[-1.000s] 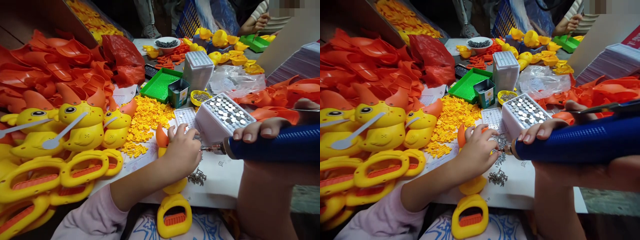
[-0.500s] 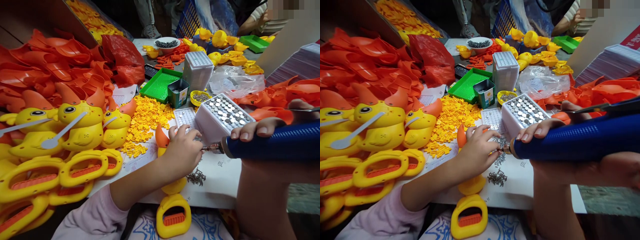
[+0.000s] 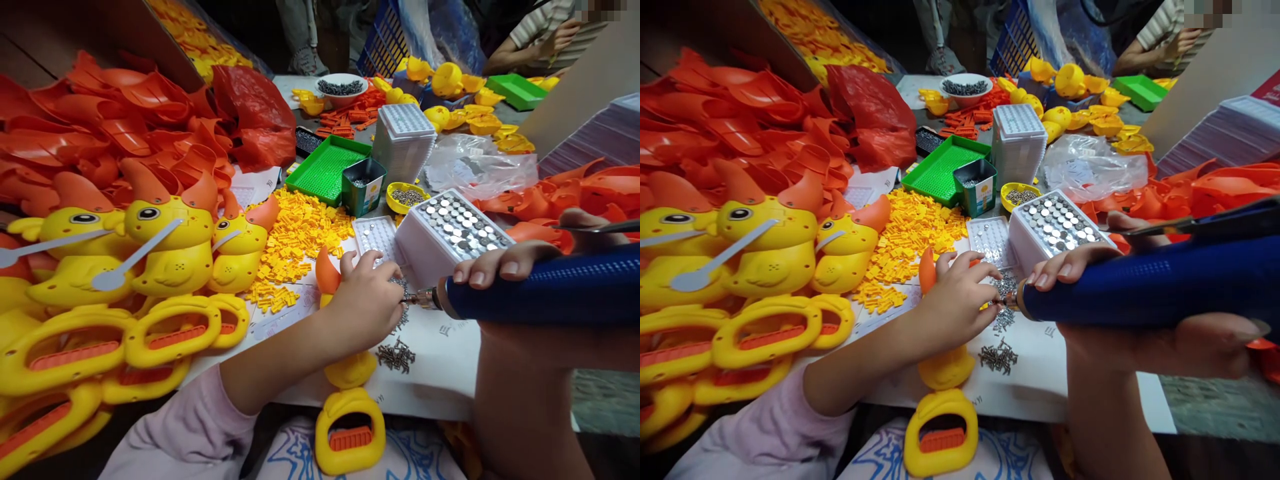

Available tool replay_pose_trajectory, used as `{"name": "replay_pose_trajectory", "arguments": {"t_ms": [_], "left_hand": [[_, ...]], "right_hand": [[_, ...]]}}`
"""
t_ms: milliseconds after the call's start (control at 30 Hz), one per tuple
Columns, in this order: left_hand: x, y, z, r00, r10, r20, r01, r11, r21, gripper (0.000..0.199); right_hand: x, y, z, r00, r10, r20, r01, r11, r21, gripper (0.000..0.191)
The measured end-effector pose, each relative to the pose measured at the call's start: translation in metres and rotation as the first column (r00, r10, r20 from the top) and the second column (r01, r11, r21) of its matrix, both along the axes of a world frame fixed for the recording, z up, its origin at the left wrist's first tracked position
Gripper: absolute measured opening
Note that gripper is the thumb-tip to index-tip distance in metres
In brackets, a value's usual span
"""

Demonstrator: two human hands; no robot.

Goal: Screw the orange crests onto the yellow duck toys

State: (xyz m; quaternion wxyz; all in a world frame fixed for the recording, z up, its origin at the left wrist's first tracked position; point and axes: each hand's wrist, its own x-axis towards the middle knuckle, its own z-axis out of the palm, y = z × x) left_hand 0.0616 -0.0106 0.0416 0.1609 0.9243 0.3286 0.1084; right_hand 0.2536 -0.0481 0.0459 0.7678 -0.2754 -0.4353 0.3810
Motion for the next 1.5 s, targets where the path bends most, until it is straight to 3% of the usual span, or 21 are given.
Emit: {"name": "replay_pose_trajectory", "arguments": {"t_ms": [133, 200, 333, 467, 600, 667, 767, 867, 967, 1067, 1167, 1500], "left_hand": [[-0.001, 0.002, 0.001, 1.0, 0.001, 0.001, -0.001, 1.0, -0.024, 0.017], [-0.001, 0.003, 0.0, 1.0, 0.006, 0.009, -0.006, 0.999, -0.036, 0.017], [0.0, 0.002, -0.002, 1.0, 0.006, 0.02, -0.005, 0.999, -0.04, 0.018], [-0.008, -0.002, 0.01, 0.997, 0.028, 0.076, -0.029, 1.0, 0.01, 0.014], [-0.035, 0.007, 0.022, 0.967, 0.177, 0.182, -0.187, 0.982, 0.04, 0.044], [-0.051, 0.019, 0.016, 0.936, 0.281, 0.213, -0.285, 0.958, -0.014, 0.048], [-0.065, 0.034, -0.007, 0.875, 0.421, 0.238, -0.382, 0.904, -0.193, 0.052], [-0.066, 0.04, -0.031, 0.814, 0.515, 0.27, -0.389, 0.827, -0.405, 0.055], [-0.064, 0.037, -0.045, 0.744, 0.57, 0.348, -0.353, 0.779, -0.519, 0.048], [-0.064, 0.033, -0.048, 0.682, 0.591, 0.432, -0.356, 0.783, -0.51, 0.037], [-0.066, 0.032, -0.048, 0.67, 0.58, 0.463, -0.362, 0.8, -0.478, 0.031], [-0.064, 0.03, -0.05, 0.65, 0.58, 0.491, -0.362, 0.804, -0.471, 0.03]], "right_hand": [[0.0, 0.005, 0.001, 0.992, 0.017, 0.129, -0.037, 0.988, 0.15, 0.064], [0.001, 0.007, 0.001, 0.982, 0.026, 0.186, -0.057, 0.985, 0.164, 0.064], [-0.006, 0.007, 0.006, 0.999, 0.021, 0.041, -0.023, 0.999, 0.046, 0.056], [-0.015, 0.002, 0.011, 0.993, 0.044, -0.106, -0.056, 0.991, -0.119, 0.051], [-0.018, -0.001, 0.014, 0.988, 0.09, -0.124, -0.105, 0.987, -0.119, 0.048], [-0.018, -0.001, 0.018, 0.987, 0.102, -0.127, -0.115, 0.988, -0.099, 0.046], [-0.024, 0.001, 0.026, 0.985, 0.077, -0.154, -0.09, 0.993, -0.079, 0.039], [-0.036, 0.007, 0.036, 0.99, 0.054, -0.128, -0.069, 0.99, -0.119, 0.037], [-0.047, 0.015, 0.043, 0.998, 0.039, -0.039, -0.044, 0.988, -0.145, 0.043], [-0.053, 0.021, 0.048, 0.993, 0.117, -0.033, -0.121, 0.983, -0.135, 0.044], [-0.057, 0.025, 0.048, 0.972, 0.232, -0.03, -0.234, 0.963, -0.134, 0.042], [-0.065, 0.029, 0.039, 0.982, 0.178, -0.06, -0.185, 0.97, -0.159, 0.041]]}}
